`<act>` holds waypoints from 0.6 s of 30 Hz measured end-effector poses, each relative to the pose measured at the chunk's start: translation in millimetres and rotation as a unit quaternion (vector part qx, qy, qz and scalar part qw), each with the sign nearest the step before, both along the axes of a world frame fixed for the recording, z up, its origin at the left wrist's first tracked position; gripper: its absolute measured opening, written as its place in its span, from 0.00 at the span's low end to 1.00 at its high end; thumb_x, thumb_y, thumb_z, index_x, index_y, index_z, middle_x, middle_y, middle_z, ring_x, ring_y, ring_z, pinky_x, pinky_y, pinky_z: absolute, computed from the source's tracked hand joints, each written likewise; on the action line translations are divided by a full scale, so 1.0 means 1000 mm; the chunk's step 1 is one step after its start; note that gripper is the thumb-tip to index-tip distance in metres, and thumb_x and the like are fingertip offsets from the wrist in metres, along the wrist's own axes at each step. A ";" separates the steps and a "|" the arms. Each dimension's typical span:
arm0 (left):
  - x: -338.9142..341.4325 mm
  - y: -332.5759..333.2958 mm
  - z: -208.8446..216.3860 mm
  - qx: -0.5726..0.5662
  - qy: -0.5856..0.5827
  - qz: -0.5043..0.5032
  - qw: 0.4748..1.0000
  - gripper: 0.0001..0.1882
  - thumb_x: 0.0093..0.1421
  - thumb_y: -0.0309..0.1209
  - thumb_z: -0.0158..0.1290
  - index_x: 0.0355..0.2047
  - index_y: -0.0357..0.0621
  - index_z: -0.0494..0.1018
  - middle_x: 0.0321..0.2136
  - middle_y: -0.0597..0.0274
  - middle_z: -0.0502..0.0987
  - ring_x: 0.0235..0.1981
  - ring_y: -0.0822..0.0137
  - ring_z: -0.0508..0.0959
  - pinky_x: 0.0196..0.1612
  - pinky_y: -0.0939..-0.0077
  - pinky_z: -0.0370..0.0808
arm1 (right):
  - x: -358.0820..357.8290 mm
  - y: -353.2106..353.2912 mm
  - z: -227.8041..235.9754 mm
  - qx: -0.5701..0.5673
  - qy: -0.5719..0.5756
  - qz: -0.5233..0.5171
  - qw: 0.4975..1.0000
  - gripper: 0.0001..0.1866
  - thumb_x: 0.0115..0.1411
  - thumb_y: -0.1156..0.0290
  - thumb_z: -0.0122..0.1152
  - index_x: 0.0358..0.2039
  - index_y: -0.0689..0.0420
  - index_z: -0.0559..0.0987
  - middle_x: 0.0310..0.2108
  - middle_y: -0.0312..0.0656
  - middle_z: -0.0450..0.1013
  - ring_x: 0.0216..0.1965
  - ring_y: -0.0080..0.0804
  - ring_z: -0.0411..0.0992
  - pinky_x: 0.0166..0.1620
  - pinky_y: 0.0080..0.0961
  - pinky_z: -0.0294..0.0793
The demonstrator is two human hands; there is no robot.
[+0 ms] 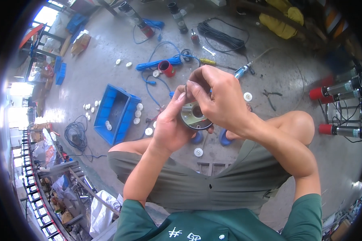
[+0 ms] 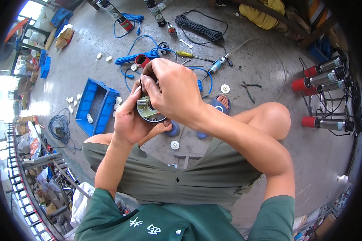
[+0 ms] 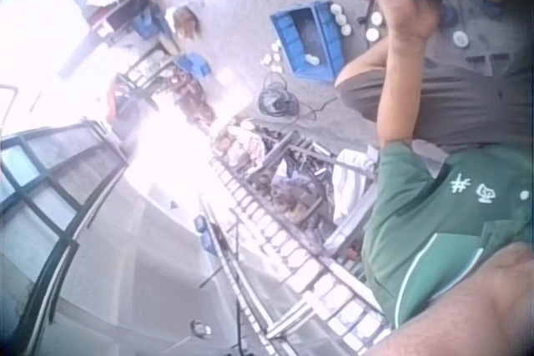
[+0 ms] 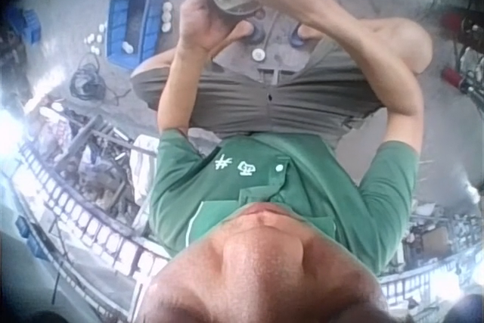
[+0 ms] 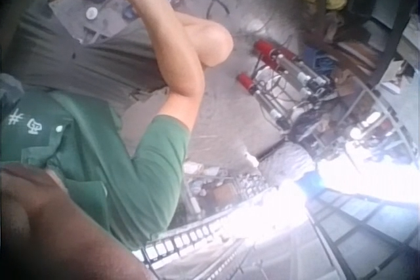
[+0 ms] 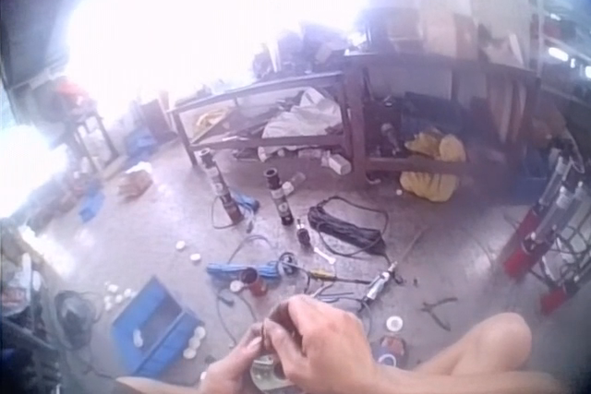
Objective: The person collects a blue cable and a small circular component, then uses a wrench and a screwdriver to assemble the component by hand.
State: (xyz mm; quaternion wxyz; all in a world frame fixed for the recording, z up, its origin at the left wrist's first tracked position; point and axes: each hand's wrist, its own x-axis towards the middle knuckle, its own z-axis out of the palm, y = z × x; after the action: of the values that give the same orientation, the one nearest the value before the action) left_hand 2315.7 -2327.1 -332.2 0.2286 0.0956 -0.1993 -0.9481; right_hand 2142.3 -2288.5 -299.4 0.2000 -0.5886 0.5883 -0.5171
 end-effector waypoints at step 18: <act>0.002 0.006 0.012 0.075 -0.058 0.041 0.995 0.27 0.76 0.48 0.28 0.68 0.52 0.58 0.66 0.51 0.64 0.66 0.49 0.66 0.65 0.45 0.67 | -0.004 -0.008 0.005 -0.016 0.018 0.079 0.997 0.06 0.59 0.73 0.65 0.34 0.62 0.81 0.29 0.45 0.78 0.30 0.40 0.78 0.35 0.32 0.76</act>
State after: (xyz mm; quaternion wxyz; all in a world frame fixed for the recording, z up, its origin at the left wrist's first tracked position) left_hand 2317.8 -2321.5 -320.6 0.2475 0.1759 -0.1363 -0.9430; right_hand 2137.9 -2296.5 -294.1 0.2200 -0.6461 0.5347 -0.4982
